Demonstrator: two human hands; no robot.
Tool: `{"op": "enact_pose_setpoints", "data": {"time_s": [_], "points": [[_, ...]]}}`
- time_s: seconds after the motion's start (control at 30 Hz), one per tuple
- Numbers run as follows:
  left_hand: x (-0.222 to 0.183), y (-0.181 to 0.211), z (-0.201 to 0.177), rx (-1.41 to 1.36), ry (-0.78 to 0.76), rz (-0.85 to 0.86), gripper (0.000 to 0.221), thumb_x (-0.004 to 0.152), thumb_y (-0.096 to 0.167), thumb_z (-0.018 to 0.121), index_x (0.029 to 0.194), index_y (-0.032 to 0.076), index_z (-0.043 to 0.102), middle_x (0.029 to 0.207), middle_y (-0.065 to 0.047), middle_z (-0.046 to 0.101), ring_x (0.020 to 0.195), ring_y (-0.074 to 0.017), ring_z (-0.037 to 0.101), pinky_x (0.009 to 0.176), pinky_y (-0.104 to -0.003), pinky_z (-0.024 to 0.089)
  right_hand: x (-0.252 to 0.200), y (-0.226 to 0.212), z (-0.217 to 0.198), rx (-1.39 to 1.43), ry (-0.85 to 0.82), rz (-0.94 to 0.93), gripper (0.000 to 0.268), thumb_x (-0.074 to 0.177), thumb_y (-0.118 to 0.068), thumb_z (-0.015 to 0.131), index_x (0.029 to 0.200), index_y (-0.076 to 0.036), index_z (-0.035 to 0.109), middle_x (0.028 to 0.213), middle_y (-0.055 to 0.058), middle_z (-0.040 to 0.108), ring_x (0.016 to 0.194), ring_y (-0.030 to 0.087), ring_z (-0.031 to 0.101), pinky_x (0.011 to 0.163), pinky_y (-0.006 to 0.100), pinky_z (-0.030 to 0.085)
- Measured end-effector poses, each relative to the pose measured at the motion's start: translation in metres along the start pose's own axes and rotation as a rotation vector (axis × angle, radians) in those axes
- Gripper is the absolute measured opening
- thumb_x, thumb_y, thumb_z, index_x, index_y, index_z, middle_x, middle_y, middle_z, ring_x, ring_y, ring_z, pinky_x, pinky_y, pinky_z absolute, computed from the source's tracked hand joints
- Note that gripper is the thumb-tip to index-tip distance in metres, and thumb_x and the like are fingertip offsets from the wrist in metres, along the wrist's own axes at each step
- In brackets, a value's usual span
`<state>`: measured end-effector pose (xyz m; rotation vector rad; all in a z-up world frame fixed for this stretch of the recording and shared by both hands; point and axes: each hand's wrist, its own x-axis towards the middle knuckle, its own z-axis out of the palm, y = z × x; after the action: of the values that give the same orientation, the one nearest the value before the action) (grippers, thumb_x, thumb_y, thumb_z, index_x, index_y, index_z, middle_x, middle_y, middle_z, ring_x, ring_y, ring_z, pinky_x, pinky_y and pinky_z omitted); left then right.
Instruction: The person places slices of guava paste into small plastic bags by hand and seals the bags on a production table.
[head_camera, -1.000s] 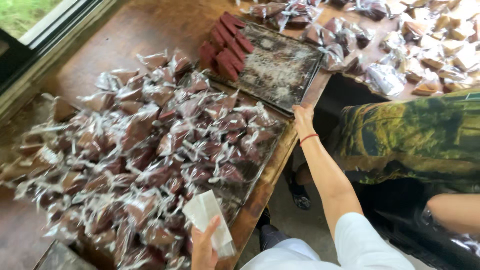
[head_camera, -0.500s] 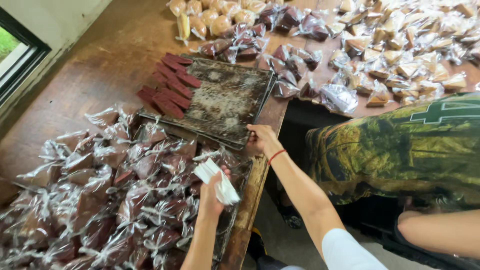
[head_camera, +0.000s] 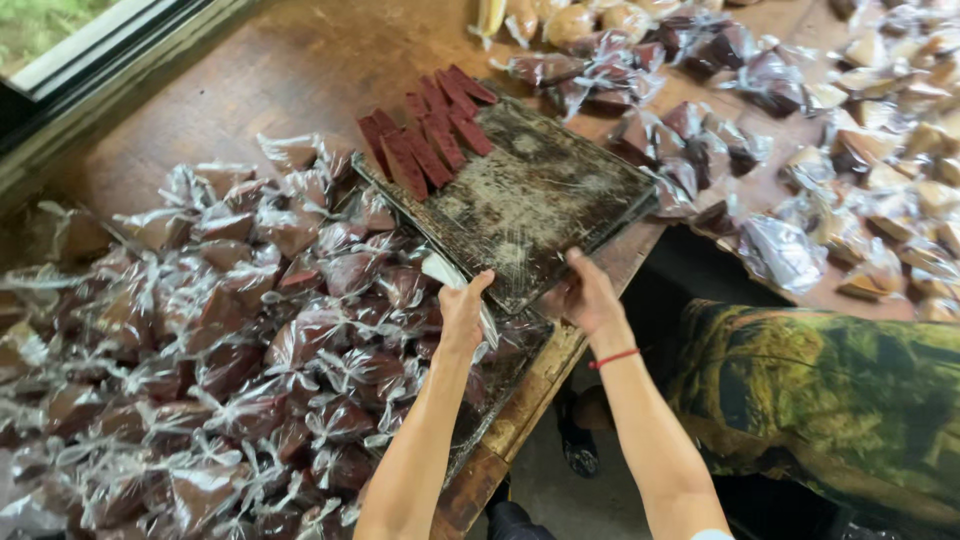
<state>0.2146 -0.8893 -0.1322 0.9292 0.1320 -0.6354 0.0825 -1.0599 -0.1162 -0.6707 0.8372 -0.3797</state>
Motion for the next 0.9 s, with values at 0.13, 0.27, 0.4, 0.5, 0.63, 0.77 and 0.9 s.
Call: {"op": "enact_pose_setpoints", "data": {"time_s": [0.13,0.27,0.4,0.5,0.63,0.77,0.9], "points": [[-0.028,0.020,-0.018,0.254,0.064,0.034,0.024,0.077,0.010,0.084,0.094,-0.002,0.073,0.083,-0.003,0.070,0.065,-0.0114,0.059,0.057,-0.030,0.050,0.027,-0.034,-0.006,0.304,-0.097,-0.017,0.032,0.089,-0.019,0.071,0.115,-0.001,0.067,0.107,0.014,0.075,0.099,0.032,0.073,0.091,0.048,0.060],[-0.044,0.047,-0.026,0.565,0.086,0.011,0.059,0.082,0.026,0.088,0.051,0.011,0.041,0.047,0.001,0.041,0.037,-0.0110,0.033,0.036,-0.031,0.021,0.029,-0.003,-0.037,-0.041,-0.241,-0.501,0.035,0.089,-0.019,0.067,0.116,0.003,0.073,0.115,0.015,0.071,0.107,0.029,0.069,0.095,0.044,0.057],[-0.075,0.092,-0.019,0.366,0.020,0.046,0.034,0.078,0.024,0.086,0.071,0.011,0.056,0.057,0.006,0.047,0.039,-0.0071,0.038,0.034,-0.029,0.027,0.003,0.018,-0.019,0.254,-0.049,-0.171,0.022,0.085,-0.013,0.073,0.102,0.000,0.068,0.096,0.017,0.068,0.079,0.033,0.069,0.071,0.047,0.061],[-0.097,0.101,-0.017,0.316,-0.125,0.134,0.031,0.079,0.019,0.082,0.101,0.006,0.064,0.090,0.008,0.067,0.069,0.0012,0.060,0.061,-0.018,0.051,-0.047,0.007,0.006,0.350,-0.065,-0.399,0.032,0.080,0.001,0.072,0.110,-0.008,0.065,0.098,0.005,0.067,0.085,0.022,0.069,0.071,0.040,0.061],[-0.137,0.100,-0.045,0.537,0.251,-0.068,0.049,0.088,0.018,0.087,0.110,-0.001,0.048,0.078,-0.004,0.045,0.049,-0.0109,0.034,0.038,-0.029,0.026,-0.124,-0.015,0.023,0.364,-0.110,-0.441,0.032,0.086,0.002,0.071,0.115,-0.005,0.061,0.098,0.005,0.067,0.086,0.021,0.069,0.072,0.039,0.062],[-0.196,0.120,-0.063,0.420,0.142,0.131,0.049,0.080,0.013,0.084,0.117,0.001,0.055,0.093,0.002,0.062,0.073,-0.0050,0.055,0.059,-0.023,0.046,-0.195,-0.010,0.038,0.348,-0.116,-0.482,0.035,0.086,0.000,0.071,0.118,-0.009,0.060,0.097,0.002,0.066,0.085,0.018,0.069,0.070,0.038,0.062],[-0.275,0.147,-0.095,0.446,0.230,0.098,0.042,0.083,0.010,0.084,0.115,0.002,0.058,0.089,-0.002,0.060,0.069,-0.0079,0.052,0.055,-0.026,0.045,-0.257,0.028,0.036,0.396,-0.258,-0.460,0.035,0.092,0.003,0.073,0.123,-0.008,0.061,0.097,0.003,0.066,0.085,0.018,0.068,0.070,0.036,0.060]]}}
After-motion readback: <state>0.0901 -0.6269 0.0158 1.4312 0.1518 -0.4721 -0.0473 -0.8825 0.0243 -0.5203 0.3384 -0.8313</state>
